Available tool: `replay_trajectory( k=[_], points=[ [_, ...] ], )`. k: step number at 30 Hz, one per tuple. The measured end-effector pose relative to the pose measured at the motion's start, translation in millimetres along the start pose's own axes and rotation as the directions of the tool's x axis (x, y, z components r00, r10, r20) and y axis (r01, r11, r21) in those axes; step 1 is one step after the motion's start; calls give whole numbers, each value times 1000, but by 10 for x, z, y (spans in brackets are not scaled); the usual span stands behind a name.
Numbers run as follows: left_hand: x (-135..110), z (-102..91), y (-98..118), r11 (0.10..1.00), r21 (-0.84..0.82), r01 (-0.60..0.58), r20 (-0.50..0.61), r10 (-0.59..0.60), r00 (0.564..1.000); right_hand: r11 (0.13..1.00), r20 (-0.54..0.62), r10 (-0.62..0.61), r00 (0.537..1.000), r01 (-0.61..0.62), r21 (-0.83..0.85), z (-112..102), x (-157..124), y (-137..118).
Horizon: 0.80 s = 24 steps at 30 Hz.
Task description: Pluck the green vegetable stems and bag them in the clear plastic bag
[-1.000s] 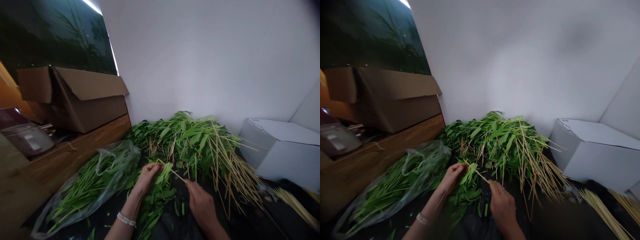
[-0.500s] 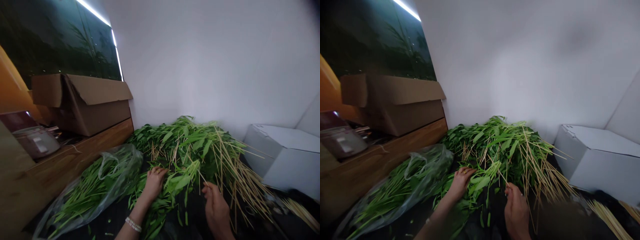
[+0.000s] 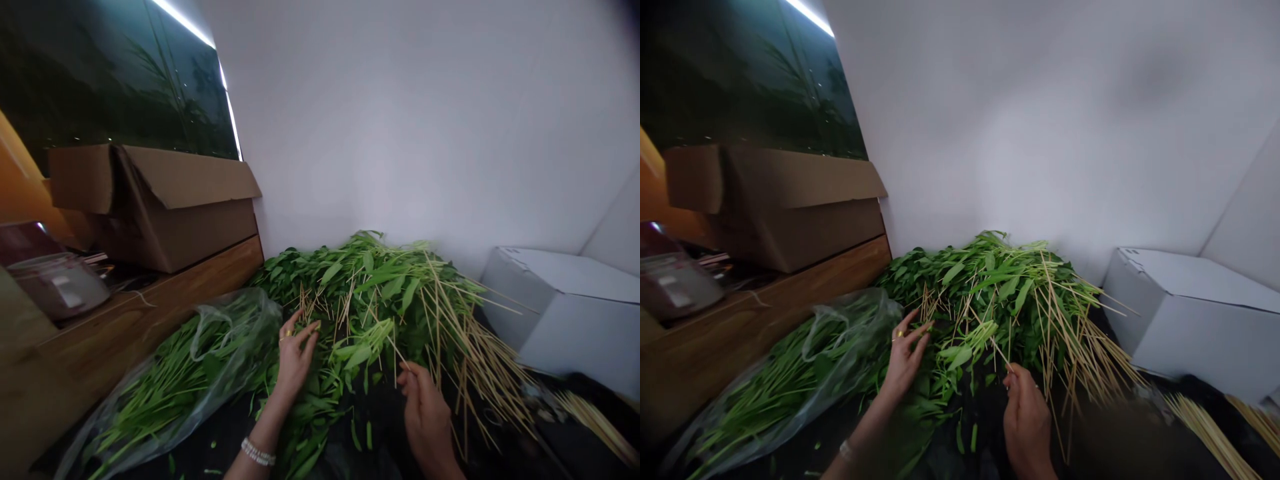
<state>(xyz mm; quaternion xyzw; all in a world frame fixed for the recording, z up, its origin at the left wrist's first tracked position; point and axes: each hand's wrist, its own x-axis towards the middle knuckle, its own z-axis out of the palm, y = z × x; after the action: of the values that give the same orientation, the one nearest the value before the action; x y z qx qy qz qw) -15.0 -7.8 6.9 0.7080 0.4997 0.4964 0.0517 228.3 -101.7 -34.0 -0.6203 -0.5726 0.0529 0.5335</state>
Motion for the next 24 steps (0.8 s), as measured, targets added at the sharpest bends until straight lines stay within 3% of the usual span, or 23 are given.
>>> replay_trajectory(
  k=[2, 6, 11, 18, 22, 24],
  points=[
    [33, -86, 52, 985, -168, 27, -37, -34, 999, 1000, 9, -24, 1000, 24, -2, 7, -9, -13],
    [57, -168, 140, 855, -461, 238, 110, -211, 971, 996, 14, -93, 996, 93, -6, 28, -23, -43],
    [19, -76, 116, 799, -468, 377, 293, -262, 919, 967, 34, -249, 968, 250, -38, 57, -26, -40],
    [-28, -22, 54, 769, -491, 409, 295, -295, 909, 884, 164, -420, 893, 443, -146, 130, -52, 7],
    [-39, -19, 75, 599, -594, 537, 423, -336, 842, 861, 203, -432, 879, 469, -199, 154, -73, 45],
    [-43, -8, 88, 496, -664, 559, 455, -326, 829, 858, 220, -424, 878, 468, -212, 157, -78, 55]
  ],
)
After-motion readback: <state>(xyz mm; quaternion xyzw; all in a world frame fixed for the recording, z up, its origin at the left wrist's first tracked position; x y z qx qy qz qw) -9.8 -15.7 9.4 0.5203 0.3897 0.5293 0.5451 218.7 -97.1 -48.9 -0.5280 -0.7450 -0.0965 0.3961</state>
